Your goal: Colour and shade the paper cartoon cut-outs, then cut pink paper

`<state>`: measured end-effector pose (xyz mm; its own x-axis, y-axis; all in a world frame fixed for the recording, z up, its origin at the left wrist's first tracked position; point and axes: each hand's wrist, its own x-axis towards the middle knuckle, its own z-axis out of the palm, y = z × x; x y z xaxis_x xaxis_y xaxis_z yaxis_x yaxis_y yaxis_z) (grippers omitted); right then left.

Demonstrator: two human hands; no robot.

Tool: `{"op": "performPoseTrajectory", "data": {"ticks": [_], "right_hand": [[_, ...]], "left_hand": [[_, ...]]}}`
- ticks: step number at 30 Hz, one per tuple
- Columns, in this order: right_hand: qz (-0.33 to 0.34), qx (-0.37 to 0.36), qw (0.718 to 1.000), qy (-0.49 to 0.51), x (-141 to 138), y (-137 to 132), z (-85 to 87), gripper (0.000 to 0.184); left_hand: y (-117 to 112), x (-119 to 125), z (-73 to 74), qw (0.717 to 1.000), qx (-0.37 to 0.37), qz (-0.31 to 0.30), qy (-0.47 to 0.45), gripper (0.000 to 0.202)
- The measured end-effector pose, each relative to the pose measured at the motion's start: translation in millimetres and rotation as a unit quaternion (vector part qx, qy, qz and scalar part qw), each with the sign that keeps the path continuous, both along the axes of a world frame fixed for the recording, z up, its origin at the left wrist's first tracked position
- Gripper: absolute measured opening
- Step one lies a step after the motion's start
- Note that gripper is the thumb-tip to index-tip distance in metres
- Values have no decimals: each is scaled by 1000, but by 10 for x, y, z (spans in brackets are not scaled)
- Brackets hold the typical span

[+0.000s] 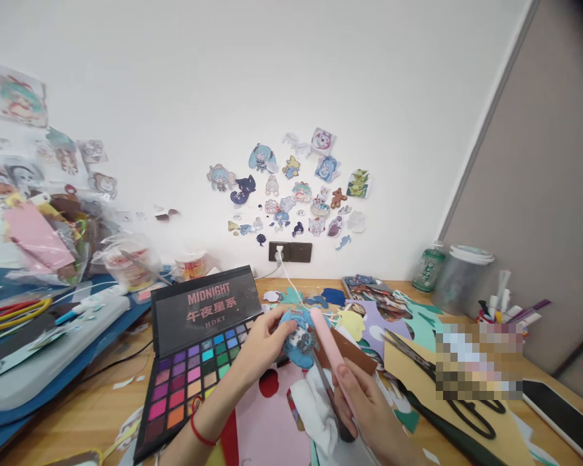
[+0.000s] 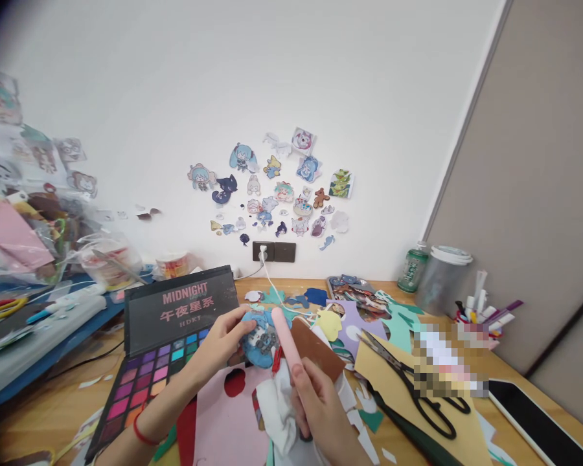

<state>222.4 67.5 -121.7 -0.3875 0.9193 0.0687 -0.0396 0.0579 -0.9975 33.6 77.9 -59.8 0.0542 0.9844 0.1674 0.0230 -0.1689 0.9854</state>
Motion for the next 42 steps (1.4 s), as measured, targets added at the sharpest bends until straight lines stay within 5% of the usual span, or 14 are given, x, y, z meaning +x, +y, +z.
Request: {"op": "performPoseTrajectory", "data": {"ticks": [5,13,20,31,37,42], "right_hand": [[-15,-10,1000,17,-18,-2,12,46],[-11,-20,999,-28,-9,-94,184,53],[4,-2,1000,-30,-3,-30,65,44],[-21,-39,999,23,-19,-69,100,51],[-37,-118,985,121,8,-44,138,53],[-73,-112,977,166,78,62,335,45]], "left_hand": [[29,21,-2,999,-14,-46,-8,15],[21,-20,11,998,-29,-19,-56,22],[1,-30,34,997,-43,-49,-35,16],[24,162,-150,995,-23,-69,-73,30],[7,126,-64,996,-29,-20,-84,21],[-44,80,65,993,-72,-54,-72,11]]}}
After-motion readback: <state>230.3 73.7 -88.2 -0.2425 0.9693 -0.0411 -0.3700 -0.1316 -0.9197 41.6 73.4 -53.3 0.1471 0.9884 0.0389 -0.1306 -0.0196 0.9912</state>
